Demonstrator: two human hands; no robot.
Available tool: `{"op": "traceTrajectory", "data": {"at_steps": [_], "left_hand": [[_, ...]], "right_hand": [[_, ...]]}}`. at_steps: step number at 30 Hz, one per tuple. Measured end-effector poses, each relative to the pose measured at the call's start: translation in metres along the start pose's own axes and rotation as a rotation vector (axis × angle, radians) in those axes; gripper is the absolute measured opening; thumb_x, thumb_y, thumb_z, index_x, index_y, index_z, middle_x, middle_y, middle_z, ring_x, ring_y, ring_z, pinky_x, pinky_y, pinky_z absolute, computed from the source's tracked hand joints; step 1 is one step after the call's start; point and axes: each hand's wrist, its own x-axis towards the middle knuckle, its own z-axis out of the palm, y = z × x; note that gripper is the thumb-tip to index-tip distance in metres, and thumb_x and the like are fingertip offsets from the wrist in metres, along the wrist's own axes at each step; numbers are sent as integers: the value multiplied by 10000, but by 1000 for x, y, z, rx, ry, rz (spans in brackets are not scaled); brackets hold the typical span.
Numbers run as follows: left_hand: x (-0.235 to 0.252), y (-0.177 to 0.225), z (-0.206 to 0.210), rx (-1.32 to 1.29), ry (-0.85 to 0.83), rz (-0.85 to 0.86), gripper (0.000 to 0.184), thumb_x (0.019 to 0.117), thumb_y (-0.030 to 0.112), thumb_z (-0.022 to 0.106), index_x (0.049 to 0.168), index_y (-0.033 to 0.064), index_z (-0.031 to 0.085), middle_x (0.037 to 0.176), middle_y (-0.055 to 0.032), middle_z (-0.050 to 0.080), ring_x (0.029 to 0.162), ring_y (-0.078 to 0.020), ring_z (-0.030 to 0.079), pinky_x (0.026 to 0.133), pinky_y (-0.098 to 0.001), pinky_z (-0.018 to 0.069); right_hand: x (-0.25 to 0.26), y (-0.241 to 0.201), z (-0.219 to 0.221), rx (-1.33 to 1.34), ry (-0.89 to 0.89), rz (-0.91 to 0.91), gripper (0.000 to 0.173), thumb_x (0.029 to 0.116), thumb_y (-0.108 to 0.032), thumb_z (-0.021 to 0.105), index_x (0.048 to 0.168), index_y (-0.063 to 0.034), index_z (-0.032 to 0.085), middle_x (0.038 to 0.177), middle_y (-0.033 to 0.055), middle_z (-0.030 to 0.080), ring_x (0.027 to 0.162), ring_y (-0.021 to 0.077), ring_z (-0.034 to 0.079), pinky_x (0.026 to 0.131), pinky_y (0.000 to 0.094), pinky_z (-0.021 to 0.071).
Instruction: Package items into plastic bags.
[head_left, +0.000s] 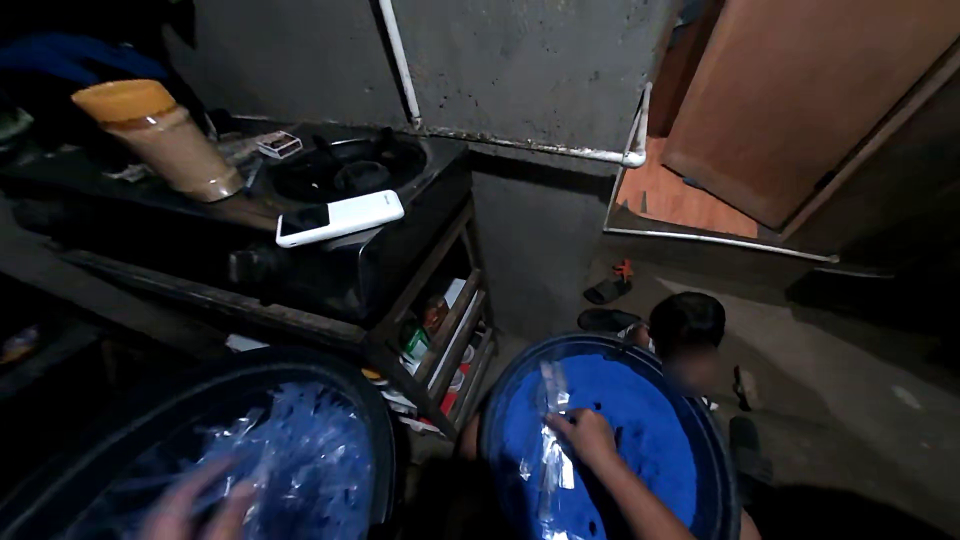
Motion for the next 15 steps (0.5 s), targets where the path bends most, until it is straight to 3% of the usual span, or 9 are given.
{"op": "traceTrajectory", "data": {"at_steps": [3, 5, 7, 10, 11, 13, 15], "left_hand": [[-8, 54, 91, -299, -263, 114, 343, 1001, 124, 572, 1273, -81, 612, 1292, -208, 636, 1158, -200, 640, 993, -357, 538], [-10, 71, 149, -389, -479, 82, 322, 994, 142, 590, 1254, -36, 654, 1267, -158, 669, 1131, -187, 663, 992, -349, 541], [-7, 75, 204, -430, -699, -30, 386, 998, 181, 604, 1332, -12, 606, 1350, -178, 620, 1212, -247, 628, 1050, -400, 505], [-4, 76, 266, -338, -853, 39, 537, 1000, 319, 620, 1451, 39, 533, 1463, -201, 534, 1353, -298, 521, 1143, -447, 412], [-3, 81, 278, -336, -876, 66, 512, 1010, 312, 612, 1430, 27, 549, 1447, -205, 543, 1350, -296, 520, 1153, -443, 402], [-2, 93, 288, -360, -896, 60, 361, 1029, 246, 595, 1270, -18, 644, 1287, -197, 637, 1202, -259, 611, 1072, -422, 465], [-1, 104, 289, -377, -899, 25, 283, 1027, 200, 602, 1174, -33, 665, 1103, -170, 690, 1003, -209, 666, 943, -391, 526]], "right_hand": [[10, -1, 11, 191, 14, -8, 406, 986, -404, 661, 1033, -6, 727, 988, 191, 712, 951, 340, 686, 891, 564, 529], [6, 0, 13, 336, 26, -70, 298, 994, -295, 669, 1046, -8, 726, 939, 167, 708, 866, 287, 688, 840, 510, 554], [-4, 2, 10, 440, 5, -152, 249, 1014, -243, 636, 1058, -10, 712, 895, 133, 687, 795, 224, 663, 782, 443, 556], [-25, 3, -1, 543, -62, -239, 234, 1054, -206, 555, 1103, -18, 687, 873, 86, 670, 751, 150, 641, 737, 358, 556], [-32, 4, -4, 568, -71, -261, 237, 1062, -190, 533, 1124, -15, 680, 878, 76, 666, 743, 131, 630, 726, 333, 551], [-43, 7, -11, 623, -56, -277, 252, 1069, -175, 515, 1159, -5, 678, 902, 68, 671, 745, 114, 626, 723, 305, 548], [-47, 12, -13, 679, 7, -274, 247, 1047, -202, 557, 1113, -7, 693, 873, 58, 678, 741, 110, 634, 719, 306, 552]]}}
